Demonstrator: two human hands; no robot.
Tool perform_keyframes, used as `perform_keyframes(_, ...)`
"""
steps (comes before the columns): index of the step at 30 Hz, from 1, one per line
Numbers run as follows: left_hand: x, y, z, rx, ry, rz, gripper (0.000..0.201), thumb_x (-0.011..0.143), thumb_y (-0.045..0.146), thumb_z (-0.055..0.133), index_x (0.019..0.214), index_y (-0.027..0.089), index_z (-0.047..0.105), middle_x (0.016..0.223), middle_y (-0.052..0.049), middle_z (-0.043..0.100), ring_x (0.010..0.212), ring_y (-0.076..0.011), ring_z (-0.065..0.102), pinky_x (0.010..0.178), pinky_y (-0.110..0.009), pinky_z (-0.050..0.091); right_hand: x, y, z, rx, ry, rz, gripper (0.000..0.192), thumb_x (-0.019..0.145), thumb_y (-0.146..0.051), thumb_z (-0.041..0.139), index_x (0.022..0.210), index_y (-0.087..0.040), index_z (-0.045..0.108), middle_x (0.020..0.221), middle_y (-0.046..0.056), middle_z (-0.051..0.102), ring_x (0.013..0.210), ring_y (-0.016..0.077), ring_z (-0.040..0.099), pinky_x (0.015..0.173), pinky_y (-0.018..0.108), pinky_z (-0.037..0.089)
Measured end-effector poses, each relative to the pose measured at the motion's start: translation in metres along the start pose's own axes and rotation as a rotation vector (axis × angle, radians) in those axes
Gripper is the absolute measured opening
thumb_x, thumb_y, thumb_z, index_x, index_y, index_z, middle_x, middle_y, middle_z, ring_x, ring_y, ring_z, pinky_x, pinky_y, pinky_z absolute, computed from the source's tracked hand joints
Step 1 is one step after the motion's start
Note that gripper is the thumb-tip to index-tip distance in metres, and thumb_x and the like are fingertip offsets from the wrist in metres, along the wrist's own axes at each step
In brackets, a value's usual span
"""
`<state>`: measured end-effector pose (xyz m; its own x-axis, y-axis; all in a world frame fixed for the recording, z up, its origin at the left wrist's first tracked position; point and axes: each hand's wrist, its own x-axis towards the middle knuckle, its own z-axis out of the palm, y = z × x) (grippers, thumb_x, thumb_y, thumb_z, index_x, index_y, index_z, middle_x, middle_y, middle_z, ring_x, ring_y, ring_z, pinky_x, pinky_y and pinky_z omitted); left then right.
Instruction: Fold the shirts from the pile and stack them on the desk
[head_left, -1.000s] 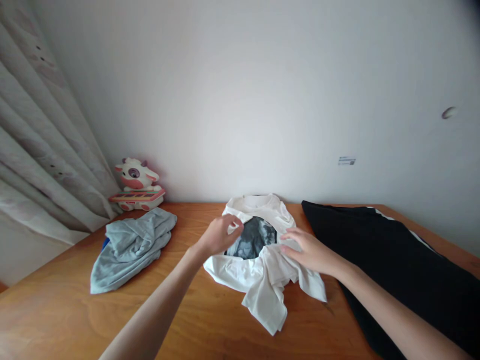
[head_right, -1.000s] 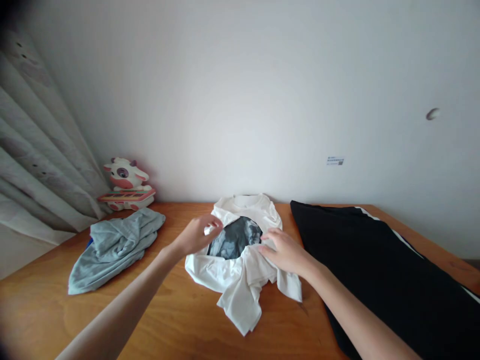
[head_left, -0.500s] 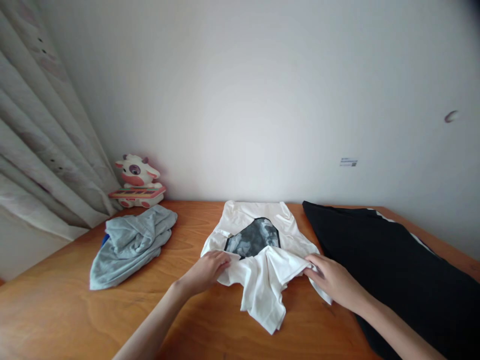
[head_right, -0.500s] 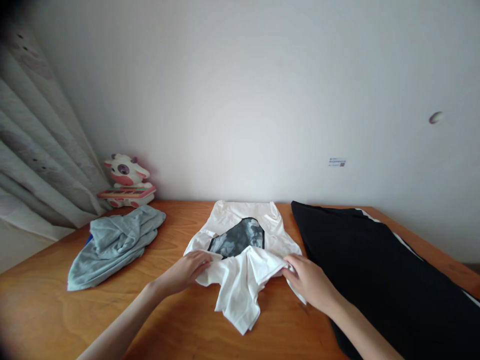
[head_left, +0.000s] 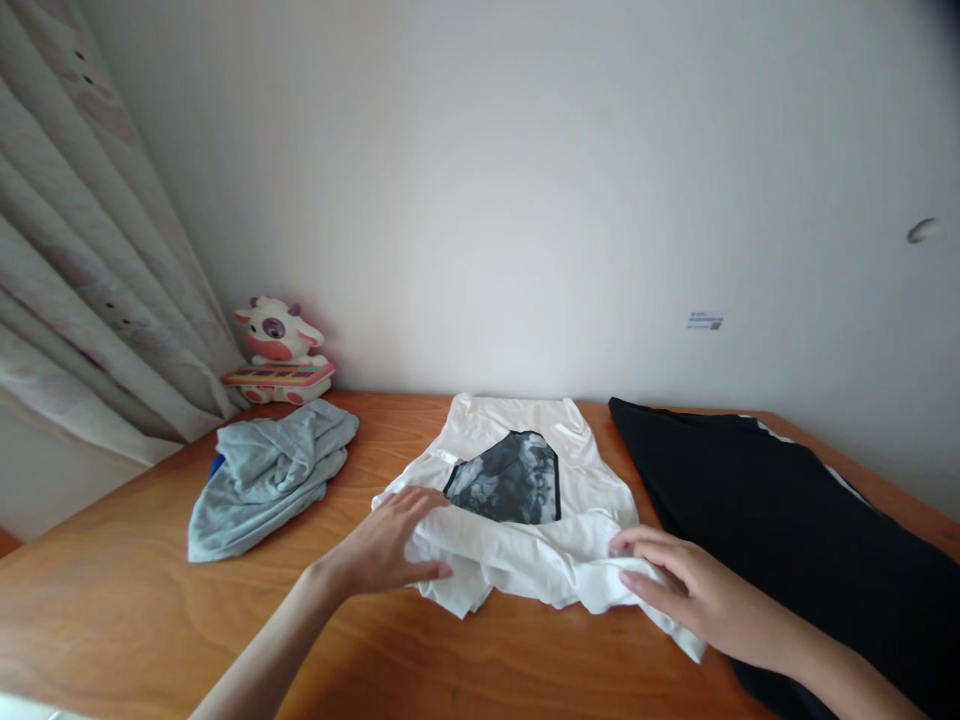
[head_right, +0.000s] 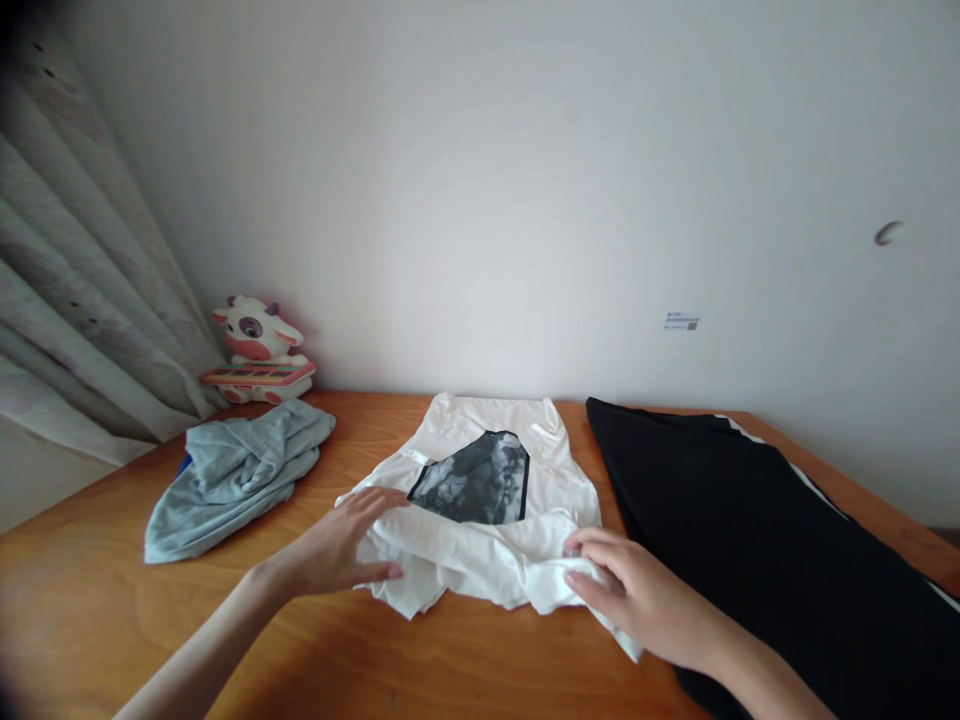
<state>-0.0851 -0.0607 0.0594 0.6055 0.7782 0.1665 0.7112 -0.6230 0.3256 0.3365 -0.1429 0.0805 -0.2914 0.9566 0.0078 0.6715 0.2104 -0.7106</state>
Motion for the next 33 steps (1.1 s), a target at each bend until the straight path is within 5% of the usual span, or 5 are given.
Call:
perform_keyframes(5, 0.011, 0.022, 0.019, 0.035, -0.09, 0.026, 0.039, 0.095, 0.047, 0.059, 0.124, 0.022, 0.066, 0.123, -0.012, 0.07, 0.116, -0.0318, 0.062, 0.105, -0.047, 0.044, 0.009, 0.01, 0.013, -0.099, -0.065, 0.059, 0.043, 0.09, -0.06, 0.057, 0.094, -0.021, 0.072, 0.085, 0.006, 0.074, 0.081, 0.0246, 0.066, 0.073, 0.03, 0.051)
perform_keyframes(16, -0.034, 0.016, -0.037, -0.226, -0.558, -0.119, 0.025, 0.079, 0.049, 0.076, 0.093, 0.028, 0.078, 0.088, 0.001, 0.076, 0.082, -0.0214, 0.071, 0.07, -0.026, 0.051, -0.031, -0.033, 0.024, 0.085, -0.544, 0.198, 0.036, 0.067, -0.051, 0.08, 0.084, -0.022, 0.067, 0.079, -0.001, 0.067, 0.071, 0.0165, 0.057, 0.062, 0.023, 0.042)
perform_keyframes(19, -0.017, 0.024, -0.03, -0.242, -0.388, -0.09, 0.028, 0.09, 0.051, 0.065, 0.102, 0.028, 0.075, 0.101, -0.002, 0.074, 0.094, -0.0204, 0.07, 0.083, -0.028, 0.053, -0.007, -0.029, 0.028, 0.144, -0.396, 0.136, 0.041, 0.077, -0.06, 0.072, 0.086, -0.022, 0.063, 0.082, 0.0, 0.065, 0.076, 0.0169, 0.058, 0.067, 0.025, 0.044)
perform_keyframes(24, 0.017, 0.014, 0.014, -0.08, 0.04, -0.057, 0.027, 0.098, 0.041, 0.055, 0.118, 0.026, 0.067, 0.132, -0.008, 0.063, 0.123, -0.0254, 0.059, 0.109, -0.042, 0.045, 0.052, 0.012, 0.053, -0.212, 0.307, 0.024, 0.035, 0.087, -0.056, 0.059, 0.1, -0.023, 0.06, 0.105, 0.01, 0.068, 0.099, 0.028, 0.065, 0.087, 0.039, 0.05)
perform_keyframes(33, 0.017, -0.048, 0.033, 0.182, 0.301, -0.329, 0.035, 0.095, 0.038, 0.055, 0.126, 0.022, 0.06, 0.132, -0.014, 0.061, 0.12, -0.0332, 0.058, 0.101, -0.052, 0.048, 0.087, 0.054, 0.032, -0.397, 0.378, 0.137, 0.034, 0.097, -0.045, 0.038, 0.085, -0.024, 0.062, 0.081, 0.009, 0.072, 0.075, 0.0267, 0.07, 0.065, 0.034, 0.044)
